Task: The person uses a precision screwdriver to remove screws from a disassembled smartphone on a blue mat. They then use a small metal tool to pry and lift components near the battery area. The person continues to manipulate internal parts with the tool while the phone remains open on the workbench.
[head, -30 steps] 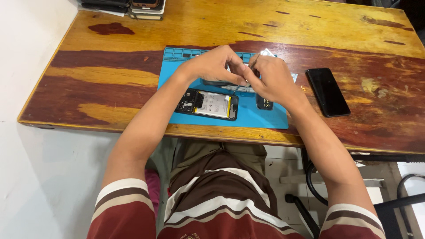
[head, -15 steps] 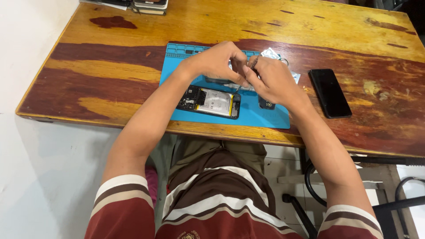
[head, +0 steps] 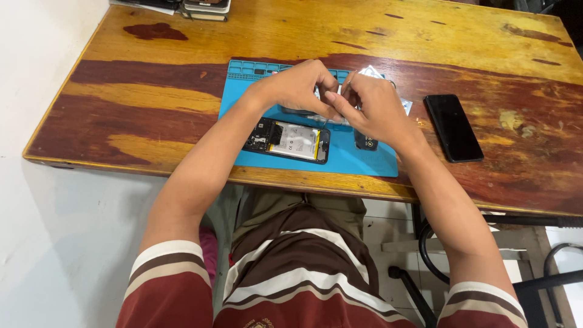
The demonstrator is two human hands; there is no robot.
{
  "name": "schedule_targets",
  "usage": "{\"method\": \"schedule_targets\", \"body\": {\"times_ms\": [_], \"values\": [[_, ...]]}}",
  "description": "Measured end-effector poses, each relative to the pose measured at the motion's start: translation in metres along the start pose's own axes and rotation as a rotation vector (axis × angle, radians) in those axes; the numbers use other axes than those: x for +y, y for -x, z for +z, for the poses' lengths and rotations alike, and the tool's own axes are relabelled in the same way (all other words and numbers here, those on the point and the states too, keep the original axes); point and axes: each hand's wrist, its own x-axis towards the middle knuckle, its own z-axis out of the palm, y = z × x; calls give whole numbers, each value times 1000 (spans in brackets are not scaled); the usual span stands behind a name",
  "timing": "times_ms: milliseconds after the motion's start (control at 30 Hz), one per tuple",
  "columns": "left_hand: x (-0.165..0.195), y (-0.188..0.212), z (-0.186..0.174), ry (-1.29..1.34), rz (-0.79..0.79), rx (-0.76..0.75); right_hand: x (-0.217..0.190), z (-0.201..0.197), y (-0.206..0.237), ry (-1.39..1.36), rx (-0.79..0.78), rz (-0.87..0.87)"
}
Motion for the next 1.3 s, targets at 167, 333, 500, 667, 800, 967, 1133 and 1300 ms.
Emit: {"method": "schedule_targets", "body": {"times_ms": [167,333,500,667,800,967,1133,1300], "values": [[0,3,-2,85,40,-33,1,-1,2,-76,-10,-53],[4,2,-5,14,-19,-76,-1,-4,2,-91,0,-53],[9,1,-1,71,-33,-42,-5,-7,4,-30,40,-48],[10,1,0,9,-56,-16,-7,-7,6,-84,36,-69],[9,0,2,19,-15,-6,-6,-4,4,23,91,-162],[7,1,7,2,-44,5,-6,3,7,66,141,-160],[5,2,9,-29,-19,36,-7,7,8,101,162,-156],[5,2,11,-41,20,20,-7,11,7,117,183,-136]]}}
